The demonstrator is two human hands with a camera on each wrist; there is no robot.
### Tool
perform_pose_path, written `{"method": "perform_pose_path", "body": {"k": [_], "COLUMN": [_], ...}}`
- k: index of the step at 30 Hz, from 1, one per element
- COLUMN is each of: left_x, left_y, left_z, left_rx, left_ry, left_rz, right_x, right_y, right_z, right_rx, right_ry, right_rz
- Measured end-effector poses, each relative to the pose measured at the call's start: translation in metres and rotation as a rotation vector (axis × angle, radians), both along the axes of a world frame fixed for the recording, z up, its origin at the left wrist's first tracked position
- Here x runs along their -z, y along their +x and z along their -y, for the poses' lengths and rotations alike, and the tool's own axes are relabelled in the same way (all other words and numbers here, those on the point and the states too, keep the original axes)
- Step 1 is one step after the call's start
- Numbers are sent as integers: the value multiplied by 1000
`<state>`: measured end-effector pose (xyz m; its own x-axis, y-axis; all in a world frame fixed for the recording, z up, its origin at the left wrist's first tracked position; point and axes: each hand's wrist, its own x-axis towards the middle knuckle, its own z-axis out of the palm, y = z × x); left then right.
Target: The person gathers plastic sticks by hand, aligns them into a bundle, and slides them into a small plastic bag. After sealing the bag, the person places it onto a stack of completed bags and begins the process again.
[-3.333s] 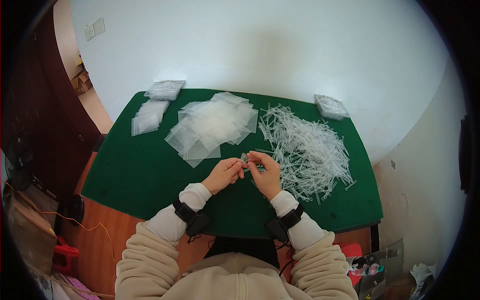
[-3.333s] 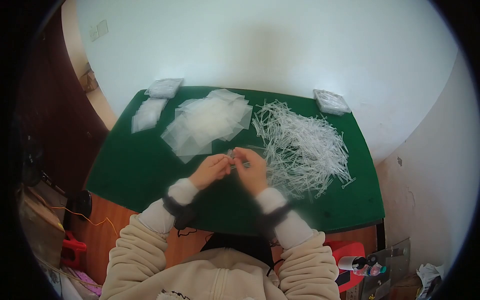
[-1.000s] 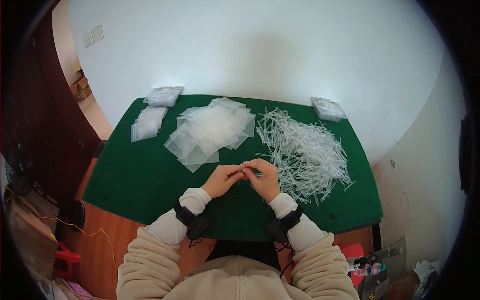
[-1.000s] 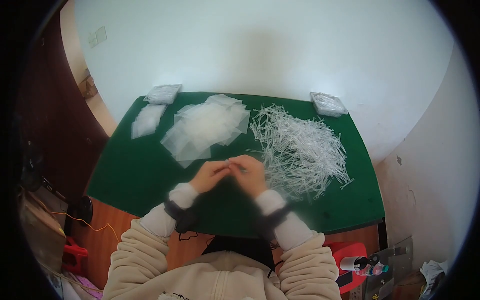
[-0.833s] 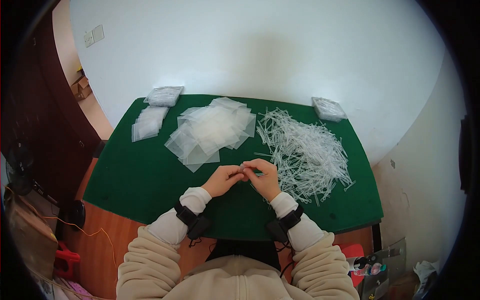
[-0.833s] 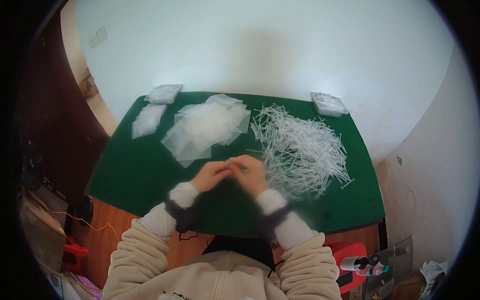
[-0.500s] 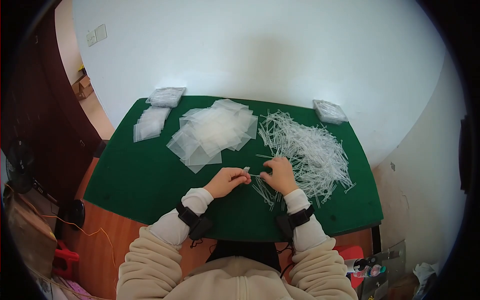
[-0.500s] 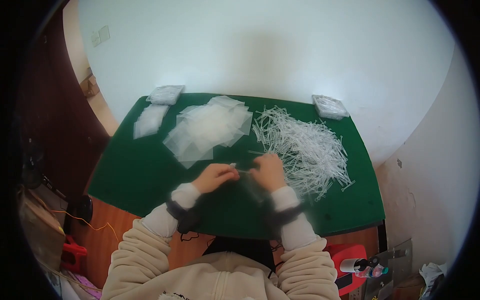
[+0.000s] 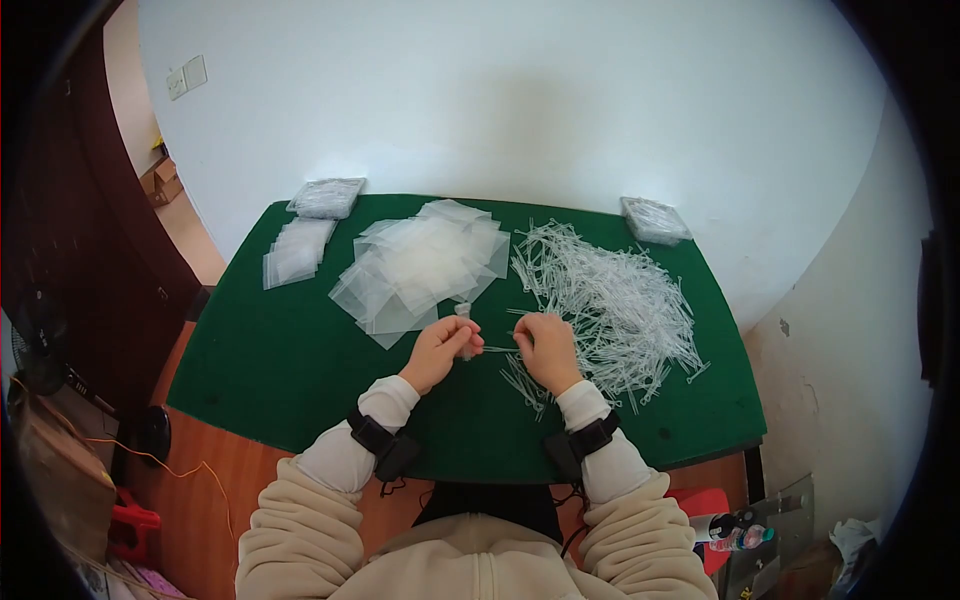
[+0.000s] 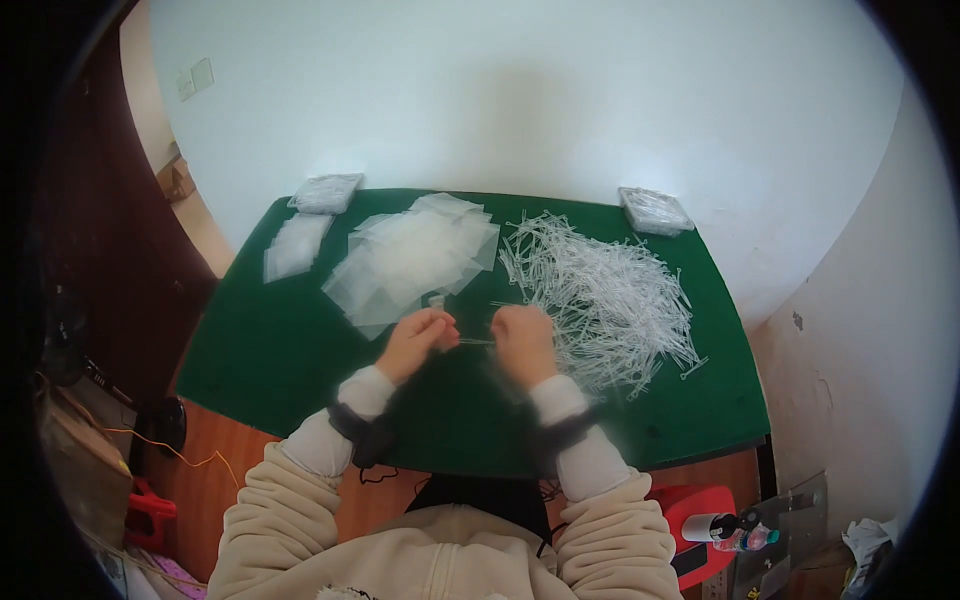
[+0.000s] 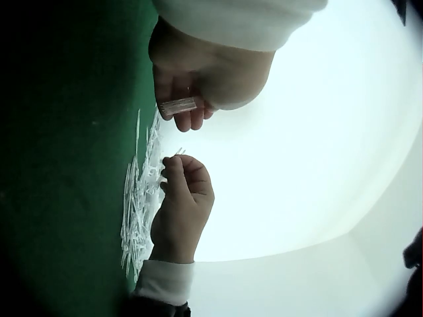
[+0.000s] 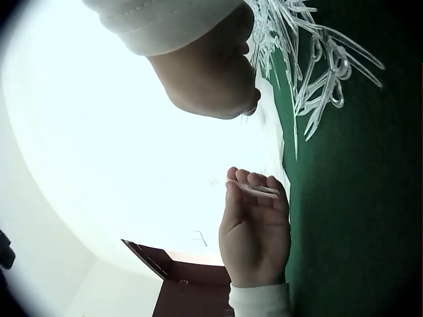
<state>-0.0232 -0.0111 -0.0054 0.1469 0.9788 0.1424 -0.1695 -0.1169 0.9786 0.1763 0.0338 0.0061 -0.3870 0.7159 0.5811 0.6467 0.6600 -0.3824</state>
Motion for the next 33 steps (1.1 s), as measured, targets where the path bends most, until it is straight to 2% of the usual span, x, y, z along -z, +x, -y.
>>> {"method": "perform_pose_path", "body": {"k": [4, 9, 10, 12, 14, 17, 20, 22, 25, 28, 33], "left_x": [-2, 1, 2, 5, 9, 13, 9, 6, 3, 2, -6], "left_y": [-1, -2, -2, -3, -3, 0, -1, 0, 1, 2, 2], "left_z": [-1, -2, -3, -3, -5, -5, -2, 1, 3, 4, 6], "left_rx": [-88, -159, -159, -179, -189, -129, -88, -68, 102, 116, 105], "left_ry": [-75, -99, -99, -44, -16, 136, 153, 159, 74, 22, -59], "left_rz": [127, 166, 165, 68, 19, -186, -292, -345, -326, -287, -256], "right_x": [2, -2, -3, -5, -1, 3, 4, 3, -1, -3, -1], "right_y": [-7, -14, -15, -16, -17, -18, -17, -17, -17, -16, -15], "right_z": [4, 12, 16, 21, 21, 20, 19, 19, 19, 19, 18], "right_rx": [-121, -178, -202, -244, -282, -356, -479, -462, -428, -269, -151], "right_ry": [-19, 19, -120, -398, -360, -287, -223, -209, -180, -185, -271], "right_rz": [-153, -178, -178, -176, -165, -140, -70, -88, -122, -244, -347]}}
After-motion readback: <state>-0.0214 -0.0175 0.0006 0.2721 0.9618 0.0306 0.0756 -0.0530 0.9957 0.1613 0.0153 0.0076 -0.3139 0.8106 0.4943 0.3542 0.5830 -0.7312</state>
